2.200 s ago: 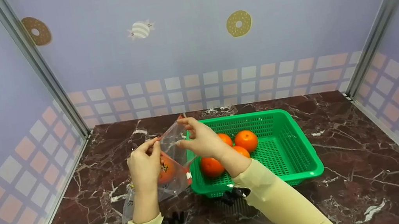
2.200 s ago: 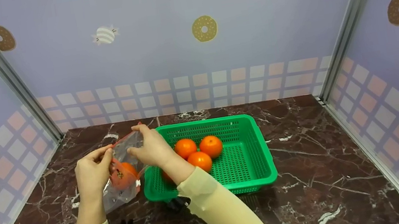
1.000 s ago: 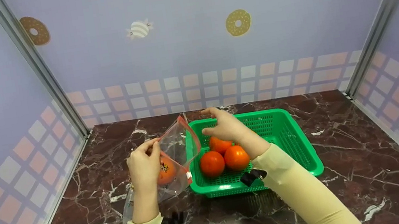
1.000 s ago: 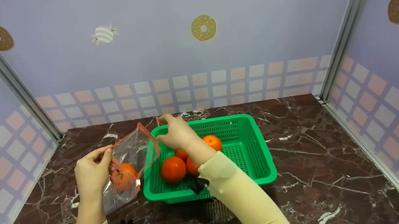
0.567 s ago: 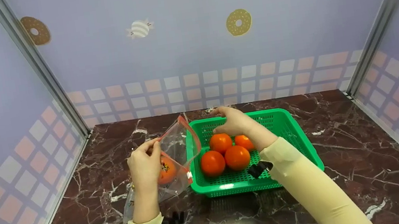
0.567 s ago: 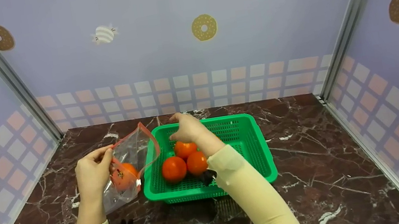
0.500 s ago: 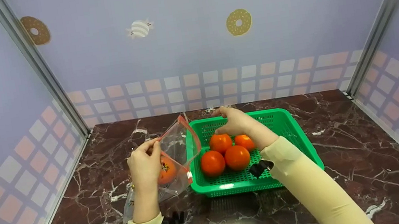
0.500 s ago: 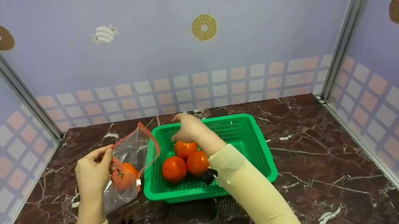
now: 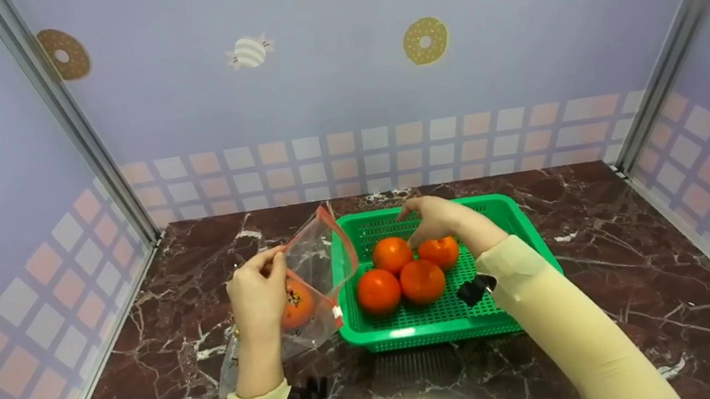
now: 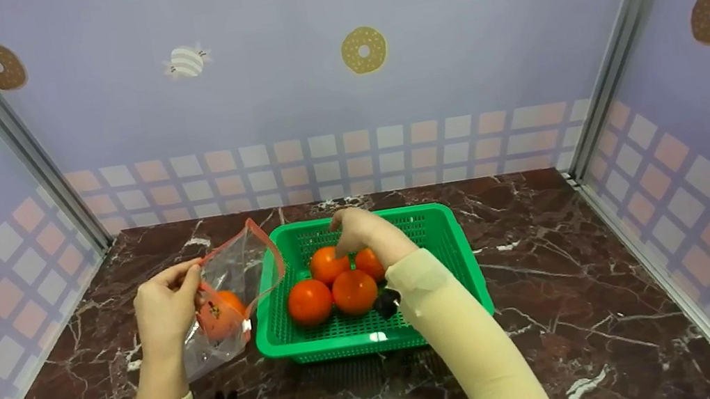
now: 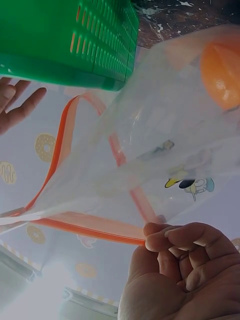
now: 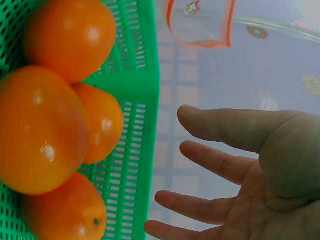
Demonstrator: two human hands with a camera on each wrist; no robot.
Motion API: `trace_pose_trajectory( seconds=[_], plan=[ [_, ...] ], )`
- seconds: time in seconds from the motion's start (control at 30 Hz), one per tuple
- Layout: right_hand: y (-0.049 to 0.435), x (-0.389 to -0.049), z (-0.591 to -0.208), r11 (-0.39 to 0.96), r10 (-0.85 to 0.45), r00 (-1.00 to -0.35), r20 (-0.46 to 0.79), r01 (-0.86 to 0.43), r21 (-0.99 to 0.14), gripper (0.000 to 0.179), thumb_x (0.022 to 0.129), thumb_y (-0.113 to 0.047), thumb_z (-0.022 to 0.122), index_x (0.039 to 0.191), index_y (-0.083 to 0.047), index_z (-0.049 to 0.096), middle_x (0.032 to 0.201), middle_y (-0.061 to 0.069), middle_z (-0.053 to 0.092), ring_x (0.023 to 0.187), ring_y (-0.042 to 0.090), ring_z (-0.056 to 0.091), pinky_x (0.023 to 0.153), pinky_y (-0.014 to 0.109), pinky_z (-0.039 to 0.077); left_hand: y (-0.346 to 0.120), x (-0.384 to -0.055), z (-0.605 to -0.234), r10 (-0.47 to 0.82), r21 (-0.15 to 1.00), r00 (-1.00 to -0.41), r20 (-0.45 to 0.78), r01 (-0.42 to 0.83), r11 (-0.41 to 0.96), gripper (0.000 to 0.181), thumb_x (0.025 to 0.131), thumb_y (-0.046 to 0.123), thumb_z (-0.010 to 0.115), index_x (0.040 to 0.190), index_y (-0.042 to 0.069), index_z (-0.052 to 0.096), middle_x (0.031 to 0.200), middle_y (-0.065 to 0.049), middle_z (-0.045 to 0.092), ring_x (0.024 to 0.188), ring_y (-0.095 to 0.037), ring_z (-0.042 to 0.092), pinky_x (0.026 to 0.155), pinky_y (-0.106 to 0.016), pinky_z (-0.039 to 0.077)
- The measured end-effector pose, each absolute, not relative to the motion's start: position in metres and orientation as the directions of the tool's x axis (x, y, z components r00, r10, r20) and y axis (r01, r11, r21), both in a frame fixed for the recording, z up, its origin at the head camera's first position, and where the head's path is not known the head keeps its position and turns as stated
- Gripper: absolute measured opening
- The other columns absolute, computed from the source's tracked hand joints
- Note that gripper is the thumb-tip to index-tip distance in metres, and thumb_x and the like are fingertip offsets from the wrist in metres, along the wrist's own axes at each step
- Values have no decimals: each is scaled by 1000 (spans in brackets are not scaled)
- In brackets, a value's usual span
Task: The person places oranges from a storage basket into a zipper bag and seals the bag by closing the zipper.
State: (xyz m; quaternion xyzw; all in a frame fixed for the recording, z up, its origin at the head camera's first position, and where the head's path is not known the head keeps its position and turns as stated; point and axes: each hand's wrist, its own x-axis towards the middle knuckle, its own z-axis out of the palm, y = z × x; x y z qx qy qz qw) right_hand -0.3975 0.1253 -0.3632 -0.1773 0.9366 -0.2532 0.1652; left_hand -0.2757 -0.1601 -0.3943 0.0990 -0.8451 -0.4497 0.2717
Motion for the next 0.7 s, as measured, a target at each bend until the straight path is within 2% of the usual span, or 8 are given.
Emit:
trace_pose_trajectory(
  seconds=[0.2,0.43,0.7],
  plan=[
    [133,-401,-367,825,-391,-884,-256,-214,-522,55,88,-11,78,141,-13,62,164,18,37,140,41,50,113,56,45,-160,-276,-394,-415,811,-832,368,69,581,23,101,17,63,114,8,80,78,-12,74,49,-6,50,52,-25,41],
    [141,-408,-373,850,-343,-887,-311,-152,-504,61,90,-13,78,147,-11,56,163,19,39,142,43,47,113,58,45,-160,-275,-393,-414,830,-843,343,66,554,24,102,18,63,116,7,79,81,-13,75,48,-4,53,49,-24,42],
    [148,-417,-384,901,-289,-866,-408,-102,-421,65,93,-19,74,152,-9,50,159,24,42,138,46,51,102,63,52,-160,-276,-394,-414,813,-829,376,81,576,23,101,17,64,114,6,79,79,-12,75,48,-3,52,50,-25,42]
  ],
)
